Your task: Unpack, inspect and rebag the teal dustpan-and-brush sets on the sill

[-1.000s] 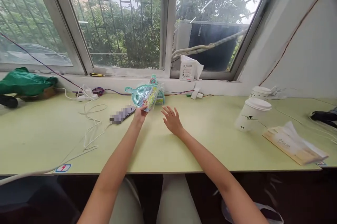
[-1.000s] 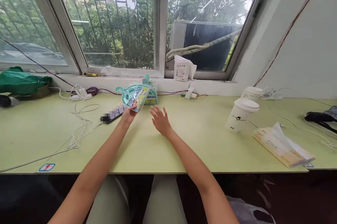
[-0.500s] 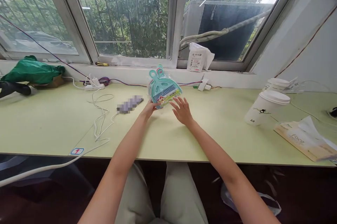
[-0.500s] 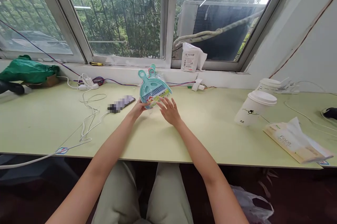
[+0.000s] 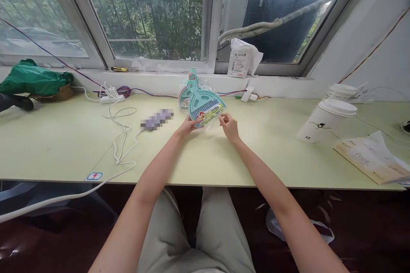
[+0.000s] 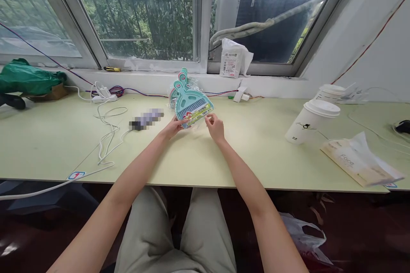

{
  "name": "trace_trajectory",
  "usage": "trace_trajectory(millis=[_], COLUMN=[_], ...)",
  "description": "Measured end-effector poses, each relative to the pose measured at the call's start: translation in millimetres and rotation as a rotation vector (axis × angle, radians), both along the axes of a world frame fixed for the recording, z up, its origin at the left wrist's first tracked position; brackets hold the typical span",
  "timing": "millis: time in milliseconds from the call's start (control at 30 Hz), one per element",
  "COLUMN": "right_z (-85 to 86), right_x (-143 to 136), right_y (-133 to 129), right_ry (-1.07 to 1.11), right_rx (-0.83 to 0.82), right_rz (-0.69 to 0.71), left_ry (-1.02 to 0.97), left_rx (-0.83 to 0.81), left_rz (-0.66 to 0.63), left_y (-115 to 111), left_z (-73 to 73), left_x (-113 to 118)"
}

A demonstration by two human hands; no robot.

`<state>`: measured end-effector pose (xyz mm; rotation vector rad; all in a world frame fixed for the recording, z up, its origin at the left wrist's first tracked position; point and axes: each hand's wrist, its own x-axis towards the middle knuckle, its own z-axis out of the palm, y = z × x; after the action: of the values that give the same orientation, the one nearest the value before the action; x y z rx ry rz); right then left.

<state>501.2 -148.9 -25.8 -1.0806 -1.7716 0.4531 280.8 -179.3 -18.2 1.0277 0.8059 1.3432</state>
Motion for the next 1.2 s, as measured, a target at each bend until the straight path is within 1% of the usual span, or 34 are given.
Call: trace_trajectory(millis=[67, 100, 167, 200, 233, 300, 400, 467, 500, 567, 633, 700, 767, 833, 967, 1000, 1067, 1133, 1200], right_z=[6.3, 9.0, 12.2, 12.2, 11.2, 7.1, 0.6, -1.2, -1.6, -2.0, -3.1, -4.8, -6.1, -6.0, -1.0, 0.7, 3.8, 5.8, 6.2], right_x=[-0.4, -1.3, -4.7, -7.1, -9.5, -13.1, -12.6, -9.5, -8.0, -6.0, -5.1, -4.0, -2.0, 0.5, 3.7, 4.2, 5.3, 7.4, 10.8], right_y=[-8.7, -12.6, -17.6, -18.0, -17.0, -11.1, 1.8, 8.4, 10.5, 12.3, 12.6, 13.2, 14.6, 16.0, 16.0, 15.5, 14.7, 15.0, 16.7], right_ry=[-0.016, -0.046, -0.106, -0.117, -0.106, -0.009, 0.282, 0.480, 0.557, 0.675, 0.772, 0.847, 0.874, 0.865, 0.852, 0.852, 0.844, 0.841, 0.877], right_rx=[0.134, 0.207, 0.297, 0.293, 0.253, 0.108, -0.197, -0.383, -0.445, -0.490, -0.486, -0.500, -0.527, -0.539, -0.538, -0.549, -0.580, -0.599, -0.583], right_rz=[-0.082, -0.073, 0.044, 0.116, 0.167, 0.185, 0.182, 0.247, 0.282, 0.329, 0.334, 0.293, 0.245, 0.237, 0.286, 0.298, 0.337, 0.378, 0.384], left_ry=[0.003, 0.002, 0.000, -0.004, -0.010, -0.027, -0.047, -0.037, -0.027, 0.007, 0.058, 0.098, 0.096, 0.069, -0.004, -0.018, -0.028, -0.032, -0.043], left_rx=[0.008, 0.016, 0.034, 0.042, 0.046, 0.041, 0.026, 0.016, 0.008, -0.013, -0.035, -0.070, -0.104, -0.121, -0.159, -0.168, -0.172, -0.164, -0.152], left_rz=[0.009, 0.009, -0.004, -0.009, -0.012, -0.010, 0.001, -0.015, -0.024, -0.044, -0.069, -0.101, -0.098, -0.030, 0.274, 0.338, 0.426, 0.504, 0.596], left_y=[-0.6, -1.0, -2.3, -3.2, -4.2, -6.1, -7.3, -6.8, -6.3, -4.7, -2.8, -0.9, 0.5, 1.1, 2.4, 3.6, 6.9, 10.0, 10.4], left_z=[0.0, 0.1, 0.9, 1.8, 3.0, 5.7, 8.4, 8.1, 7.3, 5.4, 3.7, 2.8, 2.2, 1.6, 2.3, 3.8, 9.0, 16.8, 24.9], left_x=[4.7, 6.4, 8.8, 9.8, 10.8, 13.1, 16.2, 16.6, 16.0, 12.9, 7.9, 2.1, -2.7, -4.9, -1.3, -0.2, -1.2, -10.0, -28.6])
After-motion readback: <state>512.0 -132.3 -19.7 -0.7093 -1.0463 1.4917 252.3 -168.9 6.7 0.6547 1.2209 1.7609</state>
